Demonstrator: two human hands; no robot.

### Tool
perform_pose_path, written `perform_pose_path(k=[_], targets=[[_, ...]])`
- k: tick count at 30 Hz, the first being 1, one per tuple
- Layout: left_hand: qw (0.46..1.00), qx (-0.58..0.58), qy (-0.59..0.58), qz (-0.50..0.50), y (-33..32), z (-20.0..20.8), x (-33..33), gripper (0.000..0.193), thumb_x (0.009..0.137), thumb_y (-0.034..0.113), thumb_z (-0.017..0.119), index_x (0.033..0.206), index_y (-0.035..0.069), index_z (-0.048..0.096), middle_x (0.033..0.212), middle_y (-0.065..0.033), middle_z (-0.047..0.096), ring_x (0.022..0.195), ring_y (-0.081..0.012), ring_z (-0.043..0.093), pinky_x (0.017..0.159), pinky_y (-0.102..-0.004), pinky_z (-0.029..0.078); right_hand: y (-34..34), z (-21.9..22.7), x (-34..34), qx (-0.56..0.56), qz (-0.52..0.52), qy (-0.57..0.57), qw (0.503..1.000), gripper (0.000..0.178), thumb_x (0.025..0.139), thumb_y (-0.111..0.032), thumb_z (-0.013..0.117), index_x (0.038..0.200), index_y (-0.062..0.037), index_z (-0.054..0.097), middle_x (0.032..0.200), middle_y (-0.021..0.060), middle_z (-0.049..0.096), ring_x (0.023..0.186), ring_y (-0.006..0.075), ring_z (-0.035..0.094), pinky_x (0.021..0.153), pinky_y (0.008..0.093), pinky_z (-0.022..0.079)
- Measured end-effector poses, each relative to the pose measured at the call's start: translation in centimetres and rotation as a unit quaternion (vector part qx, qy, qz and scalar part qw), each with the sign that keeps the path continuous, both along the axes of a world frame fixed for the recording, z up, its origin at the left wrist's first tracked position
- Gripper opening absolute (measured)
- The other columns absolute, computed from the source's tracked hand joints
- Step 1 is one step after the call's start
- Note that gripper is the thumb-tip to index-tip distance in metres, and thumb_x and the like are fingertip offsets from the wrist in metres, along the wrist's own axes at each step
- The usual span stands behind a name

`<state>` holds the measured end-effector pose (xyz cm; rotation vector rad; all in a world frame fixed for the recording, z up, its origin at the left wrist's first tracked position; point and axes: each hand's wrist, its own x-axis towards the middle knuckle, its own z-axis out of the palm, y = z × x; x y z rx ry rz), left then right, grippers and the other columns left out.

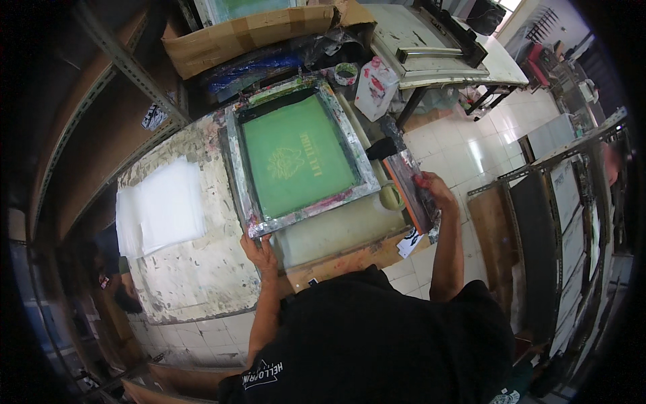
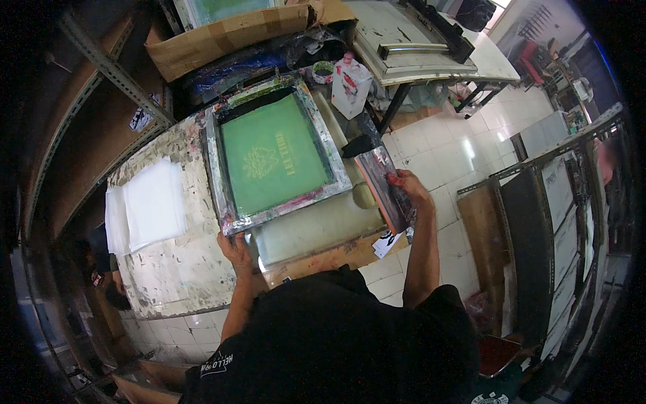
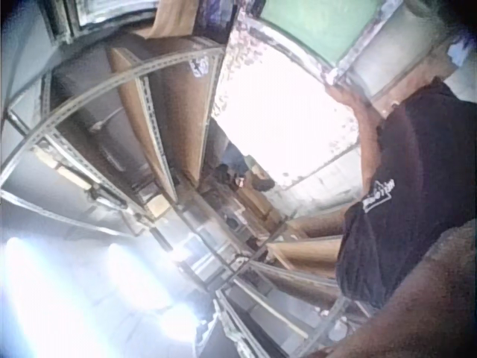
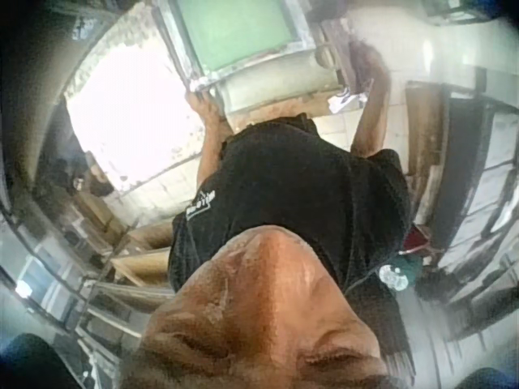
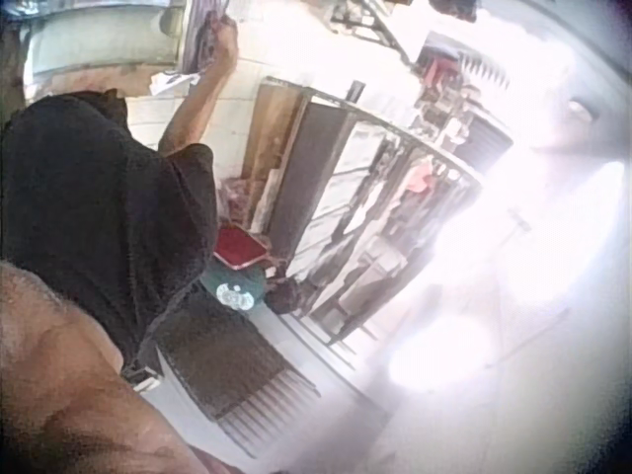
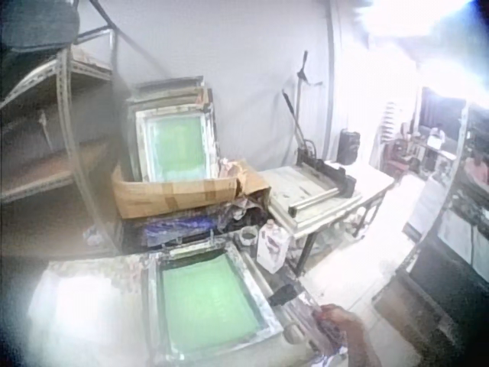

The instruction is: The person prepares a screen printing station by retrieving a squeegee and applying tape to a screen frame. They then place a white t-shirt under the screen, align it, and use the squeegee to pull ink across the screen, printing a design onto the shirt.

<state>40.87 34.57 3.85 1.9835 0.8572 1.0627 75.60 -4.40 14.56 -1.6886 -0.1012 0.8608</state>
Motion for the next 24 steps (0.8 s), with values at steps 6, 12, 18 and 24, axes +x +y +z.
perform_pose_path(k=[6,12,18,24], targets=[[1.000,0.024,-0.004,-0.001,0.0,-0.3,0.3,0.046,0.084,0.018,0.072,0.123,-0.002,0.057,0.109,-0.0198,0.055,0.099,-0.0372,0.054,0.088,-0.0418,0.044,0.4,-1.2,-1.9,0.017,0.003,0.007,1.000,0.040,0.086,-0.019,0.070,0.120,0.0006,0.062,0.109,0.0010,0.065,0.099,0.0122,0.057,0.094,0.0280,0.042],[0.998,0.058,0.033,0.016,-0.6,1.5,0.3,0.041,0.087,0.018,0.068,0.121,-0.002,0.058,0.109,-0.0191,0.055,0.099,-0.0358,0.054,0.087,-0.0412,0.045,0.8,3.7,-0.7,-0.056,-0.143,-0.068,0.986,0.042,0.089,-0.021,0.069,0.122,0.0015,0.058,0.106,0.0044,0.066,0.097,0.0128,0.058,0.088,0.0291,0.045],[1.000,0.012,-0.001,0.000,-1.3,2.7,1.0,0.033,0.092,0.018,0.062,0.119,-0.002,0.058,0.105,-0.0178,0.054,0.097,-0.0350,0.053,0.087,-0.0412,0.043,1.9,-2.9,3.8,-0.032,-0.157,-0.243,0.957,0.044,0.088,-0.016,0.073,0.122,0.0037,0.055,0.104,0.0112,0.066,0.095,0.0191,0.060,0.087,0.0337,0.047],[0.997,0.051,0.046,0.021,-0.5,2.1,0.5,0.042,0.092,0.025,0.064,0.125,-0.001,0.056,0.104,-0.0180,0.054,0.097,-0.0364,0.053,0.088,-0.0421,0.043,6.3,-4.2,3.6,-0.136,-0.054,-0.358,0.922,0.039,0.080,-0.014,0.075,0.115,-0.0002,0.065,0.111,0.0177,0.067,0.100,0.0311,0.063,0.089,0.0380,0.048]])
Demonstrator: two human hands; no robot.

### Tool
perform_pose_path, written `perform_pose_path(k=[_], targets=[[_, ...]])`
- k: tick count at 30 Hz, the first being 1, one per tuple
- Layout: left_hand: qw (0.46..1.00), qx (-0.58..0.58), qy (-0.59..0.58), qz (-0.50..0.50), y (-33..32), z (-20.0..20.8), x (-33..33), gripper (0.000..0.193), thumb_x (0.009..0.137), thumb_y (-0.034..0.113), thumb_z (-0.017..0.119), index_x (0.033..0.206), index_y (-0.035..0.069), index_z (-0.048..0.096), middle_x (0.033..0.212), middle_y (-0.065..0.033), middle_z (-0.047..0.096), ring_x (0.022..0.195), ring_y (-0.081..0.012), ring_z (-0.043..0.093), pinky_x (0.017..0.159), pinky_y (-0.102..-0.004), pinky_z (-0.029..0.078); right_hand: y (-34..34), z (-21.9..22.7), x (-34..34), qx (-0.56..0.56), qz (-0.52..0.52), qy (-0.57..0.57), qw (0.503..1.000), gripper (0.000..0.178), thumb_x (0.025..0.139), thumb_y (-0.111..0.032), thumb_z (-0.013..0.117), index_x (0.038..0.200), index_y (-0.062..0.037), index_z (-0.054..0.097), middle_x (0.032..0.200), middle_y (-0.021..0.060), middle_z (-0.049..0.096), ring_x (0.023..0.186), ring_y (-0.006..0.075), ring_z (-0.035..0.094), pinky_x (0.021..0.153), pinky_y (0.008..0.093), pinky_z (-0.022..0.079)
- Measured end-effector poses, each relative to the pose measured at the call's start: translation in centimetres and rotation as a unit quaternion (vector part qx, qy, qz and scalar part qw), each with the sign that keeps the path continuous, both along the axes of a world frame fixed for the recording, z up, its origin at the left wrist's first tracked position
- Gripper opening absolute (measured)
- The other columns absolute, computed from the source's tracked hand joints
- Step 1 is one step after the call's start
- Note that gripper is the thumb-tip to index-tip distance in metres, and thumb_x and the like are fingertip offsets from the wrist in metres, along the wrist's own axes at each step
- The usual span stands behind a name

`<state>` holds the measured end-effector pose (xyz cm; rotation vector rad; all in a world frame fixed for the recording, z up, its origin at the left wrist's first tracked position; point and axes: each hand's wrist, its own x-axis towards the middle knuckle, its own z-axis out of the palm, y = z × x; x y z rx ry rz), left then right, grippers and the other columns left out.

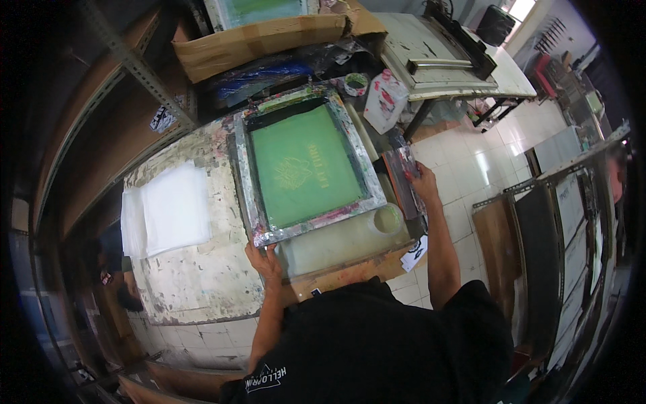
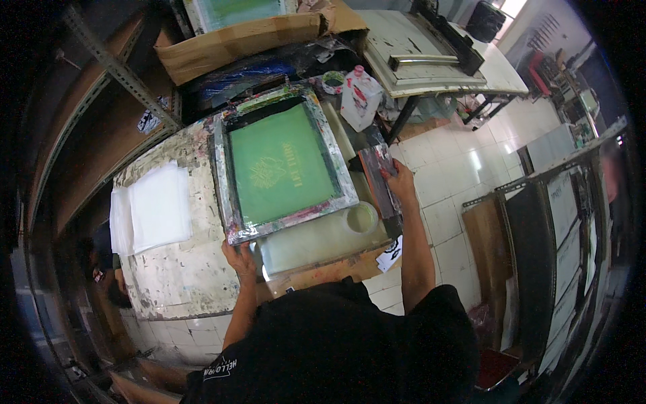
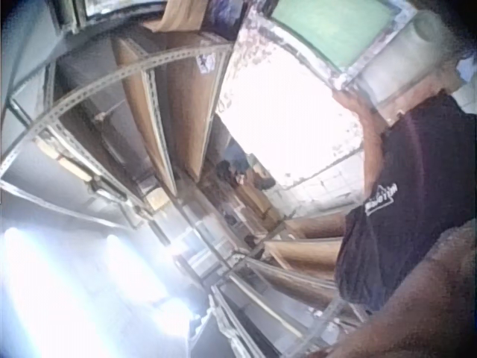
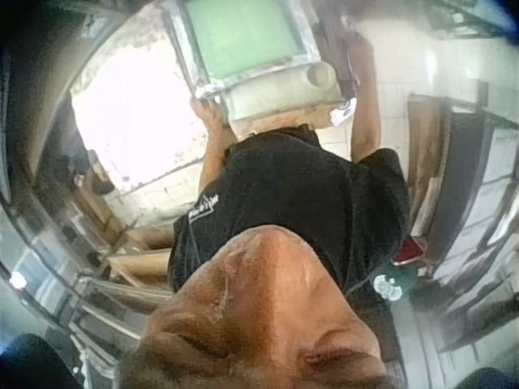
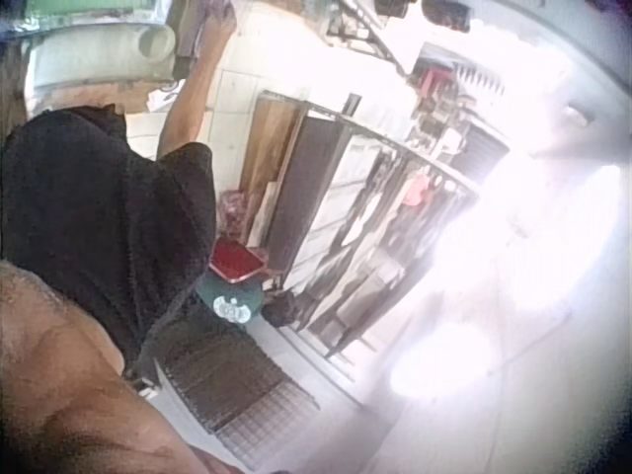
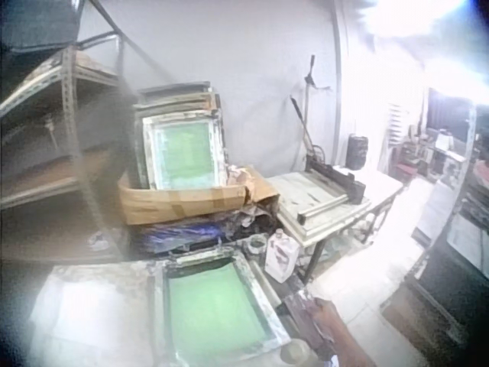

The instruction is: The person prepares a screen printing station by retrieving a squeegee and applying tape to a screen frame. They then place a white t-shirt under the screen, align it, and use the squeegee to pull ink across the screen, printing a design onto the shirt.

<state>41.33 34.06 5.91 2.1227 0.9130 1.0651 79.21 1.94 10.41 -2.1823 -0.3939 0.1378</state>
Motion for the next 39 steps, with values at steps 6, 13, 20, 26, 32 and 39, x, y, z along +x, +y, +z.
perform_pose_path(k=[6,13,20,26,32,39], targets=[[0.999,-0.025,0.031,0.006,-0.1,-0.8,-0.3,0.067,0.090,0.047,0.061,0.137,0.000,0.051,0.105,-0.0190,0.055,0.099,-0.0373,0.054,0.089,-0.0438,0.043,4.0,5.3,-1.8,-0.306,-0.050,-0.178,0.934,0.034,0.079,-0.013,0.072,0.111,0.0002,0.066,0.105,0.0175,0.065,0.101,0.0359,0.061,0.087,0.0426,0.050],[0.999,-0.053,0.010,0.007,-0.3,0.0,-0.3,0.079,0.086,0.059,0.063,0.136,0.000,0.052,0.106,-0.0182,0.056,0.099,-0.0359,0.054,0.089,-0.0446,0.043,22.9,5.7,6.9,-0.015,0.069,-0.210,0.975,0.026,0.083,-0.009,0.061,0.107,0.0005,0.063,0.124,0.0246,0.056,0.106,0.0433,0.059,0.088,0.0450,0.050],[1.000,-0.029,0.010,0.001,-0.2,0.4,0.6,0.079,0.089,0.063,0.054,0.137,0.000,0.051,0.106,-0.0197,0.057,0.098,-0.0364,0.053,0.088,-0.0449,0.042,29.0,1.3,20.3,-0.318,0.034,-0.093,0.943,0.039,0.085,-0.025,0.058,0.114,0.0010,0.065,0.122,0.0296,0.056,0.110,0.0478,0.057,0.101,0.0517,0.042],[0.999,-0.016,0.010,0.027,-0.4,0.9,-0.2,0.078,0.089,0.061,0.054,0.137,0.000,0.052,0.106,-0.0198,0.057,0.097,-0.0368,0.053,0.088,-0.0454,0.041,27.3,9.0,8.8,-0.115,0.087,-0.257,0.956,0.026,0.084,-0.021,0.063,0.092,0.0027,0.069,0.110,0.0222,0.064,0.101,0.0337,0.063,0.092,0.0437,0.046],[1.000,-0.011,-0.002,0.021,-0.3,0.7,0.6,0.079,0.086,0.061,0.059,0.138,0.003,0.051,0.102,-0.0177,0.058,0.094,-0.0360,0.053,0.084,-0.0449,0.042,13.9,15.6,-12.2,0.080,0.526,0.151,0.833,0.013,0.081,-0.012,0.075,0.084,-0.0005,0.068,0.095,0.0147,0.065,0.085,0.0216,0.066,0.076,0.0347,0.051],[0.999,0.013,0.013,0.027,-0.1,-0.3,0.2,0.072,0.083,0.046,0.070,0.138,0.005,0.052,0.102,-0.0160,0.057,0.095,-0.0348,0.053,0.085,-0.0439,0.042,8.9,5.8,-22.3,-0.125,0.477,0.003,0.870,0.018,0.080,-0.010,0.066,0.088,0.0054,0.064,0.104,0.0220,0.060,0.096,0.0414,0.059,0.091,0.0470,0.048]])
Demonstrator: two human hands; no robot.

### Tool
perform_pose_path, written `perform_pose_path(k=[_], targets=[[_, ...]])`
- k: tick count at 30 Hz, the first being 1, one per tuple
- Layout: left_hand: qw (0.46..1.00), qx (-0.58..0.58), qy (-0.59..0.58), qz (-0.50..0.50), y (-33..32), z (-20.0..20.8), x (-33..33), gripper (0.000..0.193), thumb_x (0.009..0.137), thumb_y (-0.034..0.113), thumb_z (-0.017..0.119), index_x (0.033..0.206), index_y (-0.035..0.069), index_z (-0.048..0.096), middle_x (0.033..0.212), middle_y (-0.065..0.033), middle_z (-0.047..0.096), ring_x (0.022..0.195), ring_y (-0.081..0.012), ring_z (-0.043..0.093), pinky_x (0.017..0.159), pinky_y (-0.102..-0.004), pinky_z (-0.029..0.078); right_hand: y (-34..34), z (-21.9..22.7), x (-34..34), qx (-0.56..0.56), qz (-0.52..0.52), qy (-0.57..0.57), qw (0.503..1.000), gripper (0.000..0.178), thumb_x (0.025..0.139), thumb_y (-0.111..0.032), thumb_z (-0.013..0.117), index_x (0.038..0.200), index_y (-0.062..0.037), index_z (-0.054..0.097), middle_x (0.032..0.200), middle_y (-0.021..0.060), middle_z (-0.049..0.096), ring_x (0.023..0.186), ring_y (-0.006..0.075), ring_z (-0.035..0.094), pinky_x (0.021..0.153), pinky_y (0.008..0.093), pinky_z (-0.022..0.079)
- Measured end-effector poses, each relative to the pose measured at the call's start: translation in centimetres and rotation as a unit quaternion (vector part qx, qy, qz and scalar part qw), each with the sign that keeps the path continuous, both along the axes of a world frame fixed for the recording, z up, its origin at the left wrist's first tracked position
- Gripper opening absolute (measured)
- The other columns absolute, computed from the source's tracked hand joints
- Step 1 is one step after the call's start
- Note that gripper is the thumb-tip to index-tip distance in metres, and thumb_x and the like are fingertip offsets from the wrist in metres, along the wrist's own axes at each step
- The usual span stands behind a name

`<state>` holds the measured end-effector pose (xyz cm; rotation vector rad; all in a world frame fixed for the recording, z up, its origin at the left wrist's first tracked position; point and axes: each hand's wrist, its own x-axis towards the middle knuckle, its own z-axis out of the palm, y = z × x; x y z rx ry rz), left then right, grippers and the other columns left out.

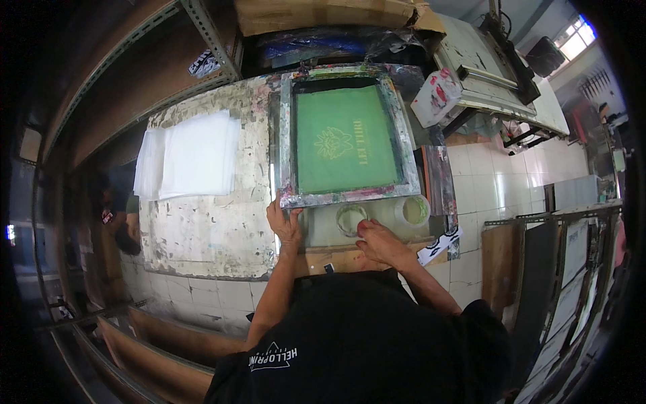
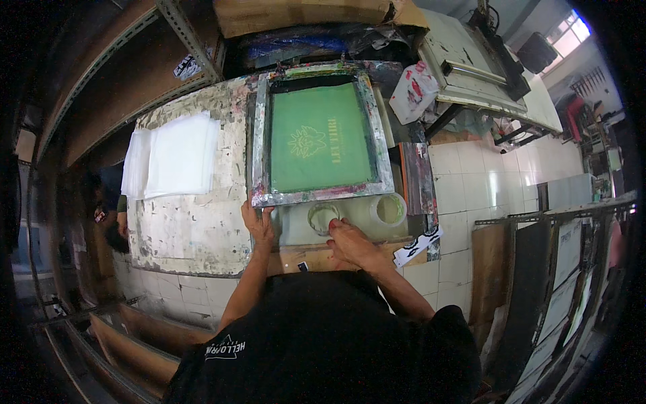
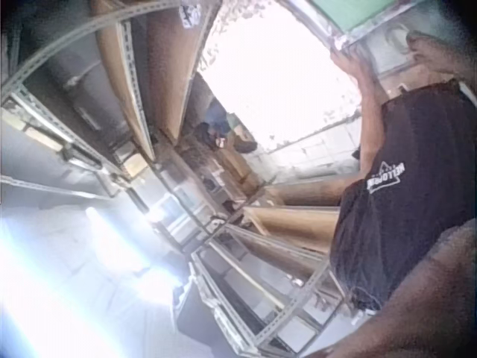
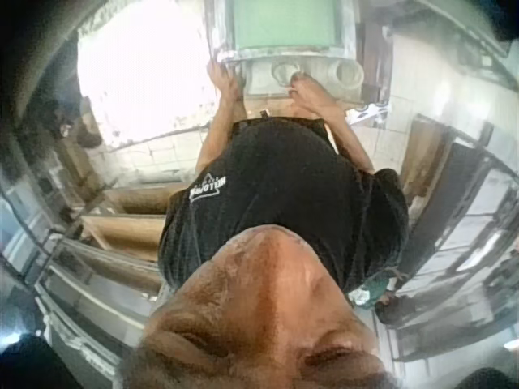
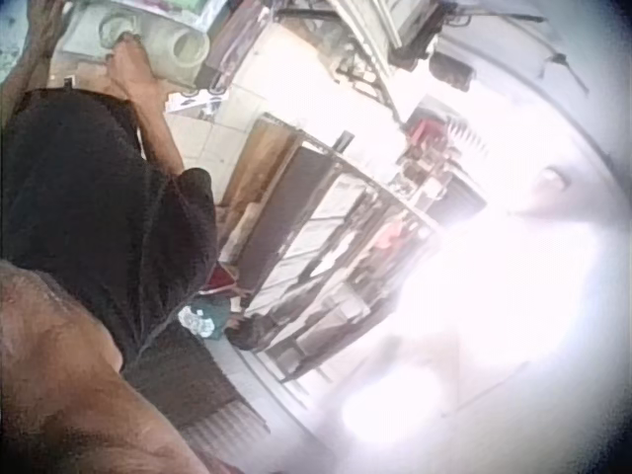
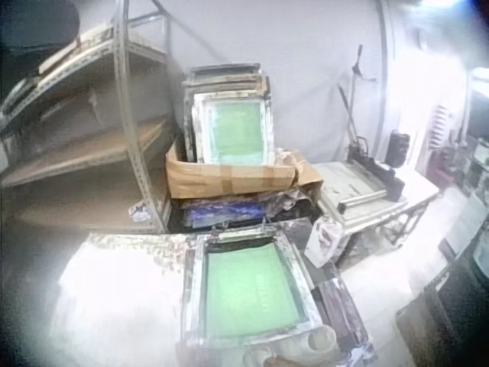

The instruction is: The person prepares a screen printing station by retrieving a squeegee and applying tape to a screen frame. They then place a white t-shirt under the screen, align it, and use the squeegee to pull ink across the screen, printing a design onto the shirt.

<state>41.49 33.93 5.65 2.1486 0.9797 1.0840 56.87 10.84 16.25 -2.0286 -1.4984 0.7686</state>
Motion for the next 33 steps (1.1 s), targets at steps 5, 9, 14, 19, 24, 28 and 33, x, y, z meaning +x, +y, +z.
perform_pose_path(k=[5,9,14,19,24,28,33], targets=[[1.000,0.009,0.001,-0.010,-0.3,0.4,0.1,0.066,0.078,0.031,0.078,0.134,0.003,0.054,0.104,-0.0158,0.057,0.097,-0.0350,0.053,0.087,-0.0443,0.043,-0.4,-2.7,-0.6,0.060,-0.020,-0.078,0.995,0.019,0.081,-0.009,0.064,0.093,0.0057,0.063,0.112,0.0209,0.058,0.098,0.0412,0.058,0.092,0.0478,0.048],[0.999,0.016,-0.015,-0.035,0.5,-0.9,-0.6,0.066,0.078,0.030,0.079,0.132,0.002,0.055,0.110,-0.0180,0.056,0.102,-0.0363,0.053,0.091,-0.0433,0.043,-1.7,-0.5,-0.8,0.059,-0.090,-0.020,0.994,0.023,0.079,-0.009,0.065,0.099,0.0024,0.062,0.110,0.0188,0.058,0.097,0.0384,0.058,0.087,0.0481,0.050],[0.996,-0.025,-0.078,-0.029,-0.3,0.6,-0.1,0.073,0.078,0.025,0.079,0.140,0.001,0.049,0.119,-0.0208,0.051,0.108,-0.0372,0.052,0.097,-0.0417,0.042,-5.4,0.2,2.5,0.149,-0.294,-0.242,0.913,0.022,0.074,-0.009,0.067,0.094,-0.0043,0.060,0.108,0.0180,0.058,0.093,0.0387,0.058,0.081,0.0487,0.048],[0.993,-0.041,-0.107,0.004,-2.3,2.5,-0.5,0.070,0.087,0.028,0.067,0.143,-0.004,0.042,0.133,-0.0246,0.040,0.120,-0.0390,0.044,0.103,-0.0444,0.037,-10.2,-1.7,10.3,0.079,-0.454,-0.313,0.831,0.028,0.074,-0.010,0.069,0.100,-0.0044,0.061,0.101,0.0188,0.061,0.093,0.0399,0.057,0.081,0.0479,0.047],[1.000,0.000,-0.027,-0.002,-7.8,3.5,-1.6,0.067,0.084,0.026,0.069,0.141,-0.002,0.047,0.132,-0.0262,0.043,0.117,-0.0386,0.045,0.102,-0.0448,0.037,-9.9,0.9,11.3,-0.002,-0.273,-0.217,0.937,0.022,0.074,-0.017,0.072,0.094,-0.0061,0.068,0.097,0.0126,0.065,0.098,0.0330,0.058,0.082,0.0462,0.047],[0.997,0.040,0.002,-0.072,-10.8,4.9,-0.8,0.059,0.076,0.020,0.076,0.129,0.001,0.060,0.121,-0.0209,0.053,0.106,-0.0334,0.051,0.091,-0.0421,0.043,-10.3,-1.3,8.2,0.064,-0.136,-0.249,0.957,0.023,0.070,-0.022,0.076,0.088,-0.0085,0.071,0.095,0.0065,0.067,0.102,0.0269,0.056,0.086,0.0432,0.043],[0.972,0.064,0.031,-0.225,-12.7,8.4,2.7,0.042,0.070,0.014,0.080,0.109,0.003,0.069,0.106,-0.0158,0.063,0.095,-0.0325,0.061,0.081,-0.0410,0.051,-11.9,-3.8,7.9,0.036,-0.069,-0.205,0.976,0.028,0.065,-0.024,0.079,0.088,-0.0105,0.072,0.088,0.0050,0.066,0.104,0.0252,0.055,0.088,0.0427,0.042]])
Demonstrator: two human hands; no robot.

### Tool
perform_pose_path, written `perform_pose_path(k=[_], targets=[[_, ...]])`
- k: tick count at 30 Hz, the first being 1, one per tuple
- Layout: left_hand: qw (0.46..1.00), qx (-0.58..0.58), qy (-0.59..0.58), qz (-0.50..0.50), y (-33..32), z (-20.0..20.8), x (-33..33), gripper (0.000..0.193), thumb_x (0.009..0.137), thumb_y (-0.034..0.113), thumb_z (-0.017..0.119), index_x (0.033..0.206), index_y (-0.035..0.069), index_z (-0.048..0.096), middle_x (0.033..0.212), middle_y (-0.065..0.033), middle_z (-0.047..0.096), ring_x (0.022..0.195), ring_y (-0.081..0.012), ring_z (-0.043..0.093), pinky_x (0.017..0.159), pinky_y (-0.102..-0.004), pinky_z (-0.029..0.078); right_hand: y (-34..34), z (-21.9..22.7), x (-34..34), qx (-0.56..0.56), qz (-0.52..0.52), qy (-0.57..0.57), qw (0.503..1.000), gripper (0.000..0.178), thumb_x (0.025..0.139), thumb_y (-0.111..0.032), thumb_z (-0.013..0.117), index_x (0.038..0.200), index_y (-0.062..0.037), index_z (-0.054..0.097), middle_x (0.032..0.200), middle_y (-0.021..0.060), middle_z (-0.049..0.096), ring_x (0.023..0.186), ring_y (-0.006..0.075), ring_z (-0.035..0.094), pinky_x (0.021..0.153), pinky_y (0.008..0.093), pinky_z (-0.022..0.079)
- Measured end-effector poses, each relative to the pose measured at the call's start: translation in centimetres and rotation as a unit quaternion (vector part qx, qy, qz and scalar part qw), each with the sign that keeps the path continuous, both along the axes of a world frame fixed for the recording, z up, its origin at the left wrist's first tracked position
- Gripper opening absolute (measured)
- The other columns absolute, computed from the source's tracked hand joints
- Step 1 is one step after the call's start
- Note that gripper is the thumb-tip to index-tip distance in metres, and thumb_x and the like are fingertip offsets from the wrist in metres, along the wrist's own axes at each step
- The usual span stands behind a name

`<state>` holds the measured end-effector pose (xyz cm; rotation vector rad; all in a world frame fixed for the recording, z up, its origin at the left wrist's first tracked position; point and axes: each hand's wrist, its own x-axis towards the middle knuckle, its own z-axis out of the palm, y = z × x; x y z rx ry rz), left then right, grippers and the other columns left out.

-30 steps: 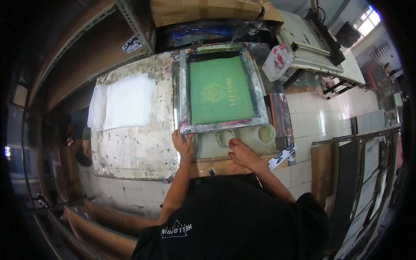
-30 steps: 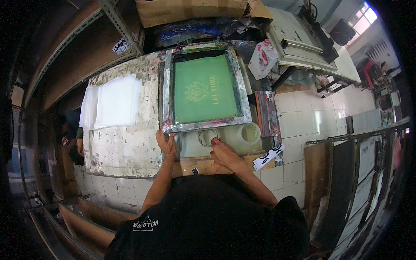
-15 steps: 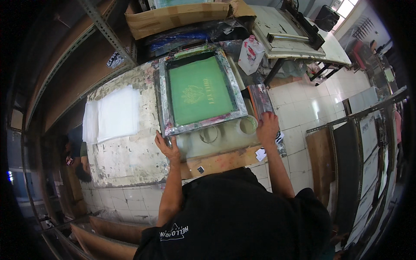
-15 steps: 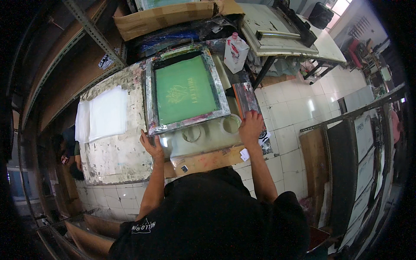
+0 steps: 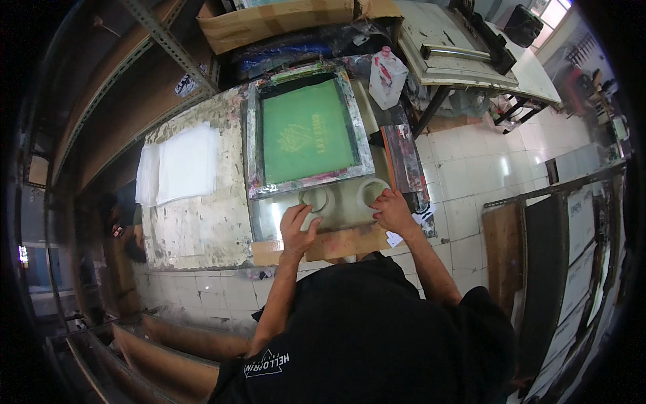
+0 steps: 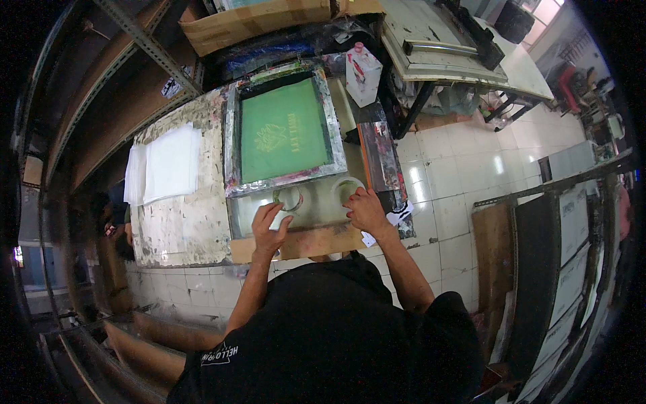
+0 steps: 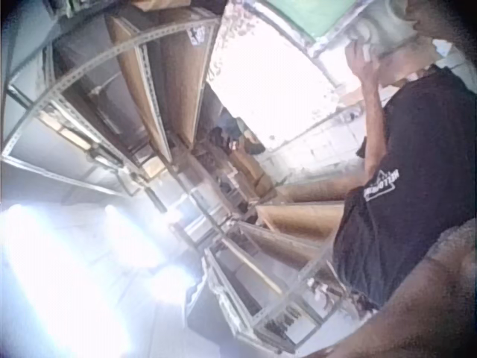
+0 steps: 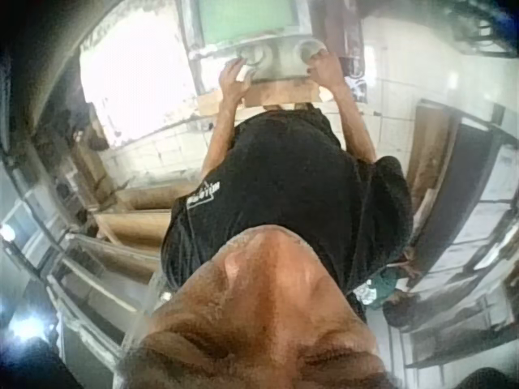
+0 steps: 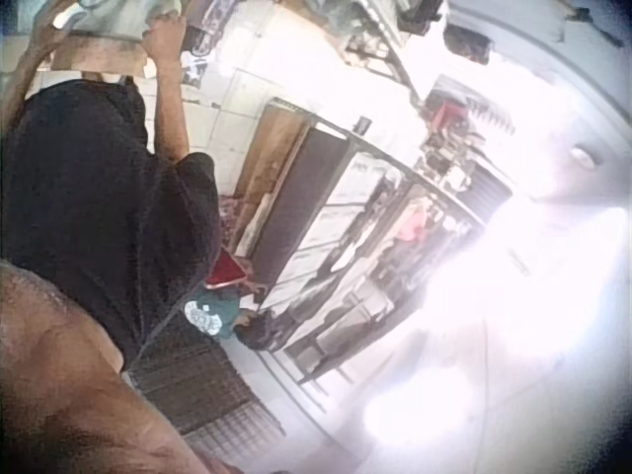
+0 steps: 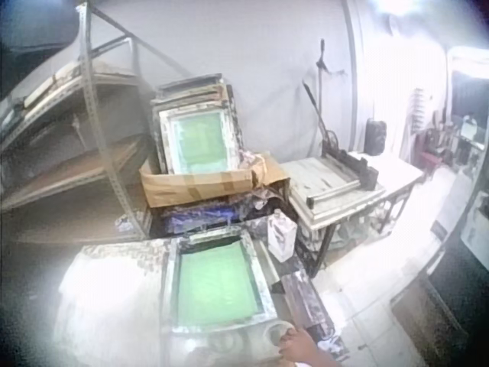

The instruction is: The person prepares a screen printing station by retrieving a squeegee and applying tape to a screen frame. They then place a white t-shirt under the screen, align it, and use the squeegee to pull ink across the screen, printing a design onto the shirt.

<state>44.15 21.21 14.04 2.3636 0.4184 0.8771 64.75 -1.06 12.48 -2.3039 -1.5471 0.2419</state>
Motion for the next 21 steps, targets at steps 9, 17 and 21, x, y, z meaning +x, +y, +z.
perform_pose_path(k=[9,17,21], targets=[[0.969,-0.182,0.159,-0.058,-6.2,-2.2,5.6,0.069,0.077,0.009,0.075,0.140,0.007,0.046,0.123,-0.0180,0.058,0.108,-0.0339,0.059,0.094,-0.0416,0.049,-0.3,0.9,8.0,0.111,-0.403,-0.043,0.907,0.055,0.071,-0.032,0.082,0.108,0.0025,0.060,0.108,0.0207,0.063,0.095,0.0398,0.063,0.081,0.0452,0.051],[0.976,-0.149,0.153,-0.040,-8.0,-5.0,7.9,0.052,0.080,-0.002,0.065,0.130,0.002,0.053,0.120,-0.0176,0.061,0.109,-0.0363,0.057,0.097,-0.0421,0.045,-2.8,-1.1,14.5,0.010,-0.426,0.242,0.872,0.062,0.062,-0.027,0.087,0.106,0.0088,0.061,0.109,0.0289,0.064,0.102,0.0422,0.063,0.085,0.0443,0.051],[0.969,-0.191,0.155,-0.004,-8.0,-4.5,8.1,0.032,0.079,-0.001,0.067,0.111,0.002,0.065,0.102,-0.0150,0.066,0.098,-0.0335,0.060,0.087,-0.0417,0.048,-2.0,-1.2,13.0,0.063,-0.422,0.094,0.900,0.051,0.065,-0.015,0.082,0.105,0.0086,0.061,0.092,0.0248,0.068,0.083,0.0370,0.067,0.077,0.0400,0.051]])
